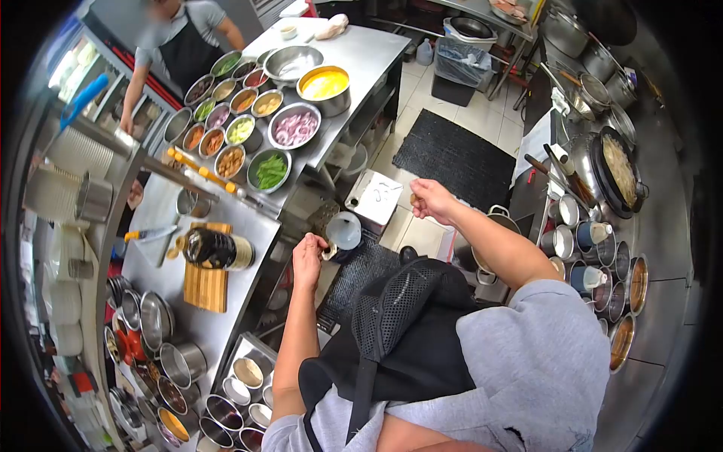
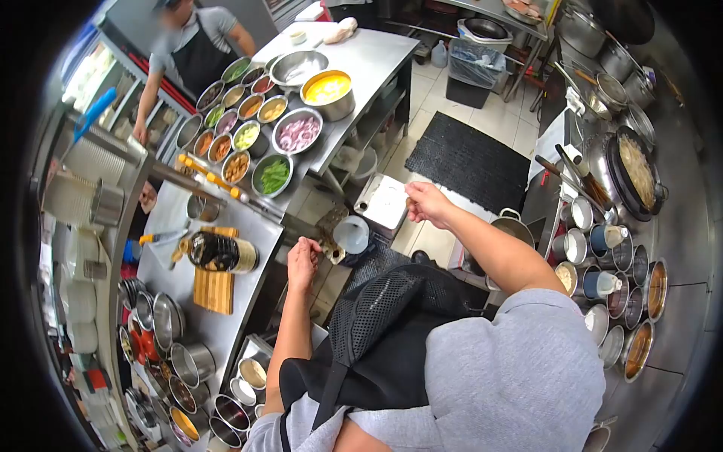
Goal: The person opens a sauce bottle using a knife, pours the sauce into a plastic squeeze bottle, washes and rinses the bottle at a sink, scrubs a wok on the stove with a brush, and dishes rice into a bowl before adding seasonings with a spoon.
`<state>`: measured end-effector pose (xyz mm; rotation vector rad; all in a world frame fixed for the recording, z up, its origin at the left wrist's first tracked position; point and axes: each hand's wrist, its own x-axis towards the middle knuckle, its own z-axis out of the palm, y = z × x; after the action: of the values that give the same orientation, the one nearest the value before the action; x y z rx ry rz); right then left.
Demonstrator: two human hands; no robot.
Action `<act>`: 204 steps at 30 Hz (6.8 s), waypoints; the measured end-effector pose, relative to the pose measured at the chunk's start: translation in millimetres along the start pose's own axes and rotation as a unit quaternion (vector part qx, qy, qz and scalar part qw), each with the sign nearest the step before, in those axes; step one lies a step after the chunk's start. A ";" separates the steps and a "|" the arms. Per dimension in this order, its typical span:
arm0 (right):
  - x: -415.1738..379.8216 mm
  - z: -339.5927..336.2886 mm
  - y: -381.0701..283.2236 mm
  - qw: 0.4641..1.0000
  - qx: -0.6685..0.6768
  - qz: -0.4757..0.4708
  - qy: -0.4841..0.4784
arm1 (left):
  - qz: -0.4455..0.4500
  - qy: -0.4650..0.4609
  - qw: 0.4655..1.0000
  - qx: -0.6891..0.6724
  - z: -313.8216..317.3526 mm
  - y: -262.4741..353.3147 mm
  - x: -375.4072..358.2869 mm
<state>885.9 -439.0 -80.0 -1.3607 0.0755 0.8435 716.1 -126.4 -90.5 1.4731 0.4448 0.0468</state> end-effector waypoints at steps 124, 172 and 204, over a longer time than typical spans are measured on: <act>261.5 196.4 -54.1 0.652 -0.518 0.071 -0.549 | 0.082 0.522 0.617 0.583 -165.6 138.8 -10.0; 164.1 455.0 -53.0 0.559 -0.423 -0.527 -0.481 | 0.090 0.564 0.805 0.159 -152.2 48.4 -12.9; 160.3 413.6 17.6 0.773 -0.192 0.001 -0.604 | 0.023 0.676 0.719 0.163 -52.0 -36.3 -302.6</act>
<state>818.9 -0.3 -70.9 -0.9345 -1.1568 1.6587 413.2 -171.4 -48.4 1.5778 1.6630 1.2099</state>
